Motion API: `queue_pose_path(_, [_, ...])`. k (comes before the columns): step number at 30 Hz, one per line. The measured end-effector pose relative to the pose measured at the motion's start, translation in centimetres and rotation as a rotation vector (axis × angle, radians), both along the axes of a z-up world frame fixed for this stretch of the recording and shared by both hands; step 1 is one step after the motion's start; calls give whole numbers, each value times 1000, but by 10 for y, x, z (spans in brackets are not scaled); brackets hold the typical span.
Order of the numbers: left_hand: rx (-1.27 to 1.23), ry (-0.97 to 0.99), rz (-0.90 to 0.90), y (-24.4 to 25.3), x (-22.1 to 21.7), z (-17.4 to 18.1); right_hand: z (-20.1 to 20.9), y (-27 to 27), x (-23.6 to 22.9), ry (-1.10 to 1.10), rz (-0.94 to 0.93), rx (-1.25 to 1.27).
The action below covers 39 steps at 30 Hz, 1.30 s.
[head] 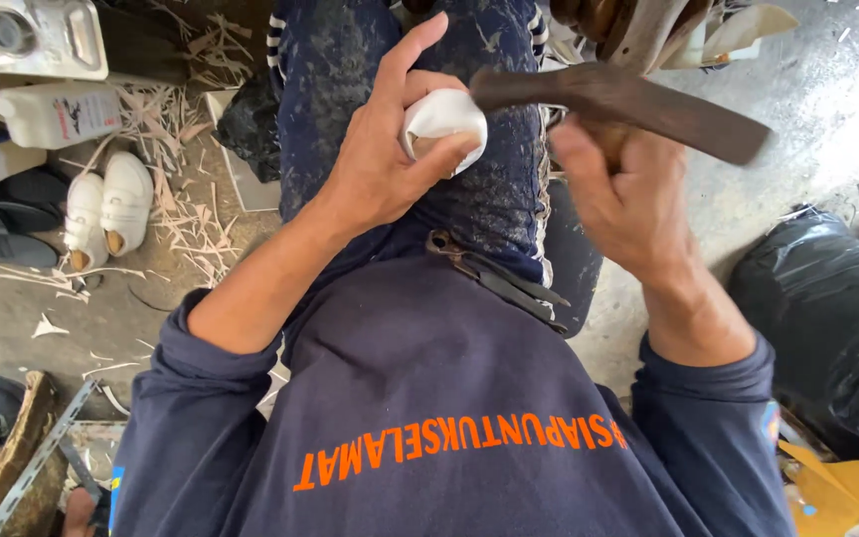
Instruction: Lasting a shoe by pulling leather over a last and hammering it into place
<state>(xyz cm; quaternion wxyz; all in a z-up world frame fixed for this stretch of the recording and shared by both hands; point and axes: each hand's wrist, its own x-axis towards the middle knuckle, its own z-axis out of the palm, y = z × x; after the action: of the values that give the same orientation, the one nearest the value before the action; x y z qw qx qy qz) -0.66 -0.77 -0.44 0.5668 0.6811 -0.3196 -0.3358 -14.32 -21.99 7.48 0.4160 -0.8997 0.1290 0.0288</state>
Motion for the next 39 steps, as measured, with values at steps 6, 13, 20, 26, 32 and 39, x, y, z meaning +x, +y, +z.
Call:
queue_pose_path(6, [-26, 43, -9, 1, 3, 0, -12, 20, -4, 35, -210, 194])
queue_pose_path(13, [-103, -19, -21, 11, 10, -5, -28, 35, -13, -101, -365, 332])
queue_pose_path(20, [-355, 194, 606, 32, 3, 35, -3, 40, -6, -362, -370, 636])
queue_pose_path(26, [-194, 377, 785, 46, -21, -7, -20, 97, 26, 39, -343, 506])
queue_pose_path(32, [-203, 351, 747, 61, -20, -6, 0, 129, 53, -90, 27, 45])
queue_pose_path(39, [-152, 452, 774, 64, -9, -6, -7, 135, 48, 584, -65, -363])
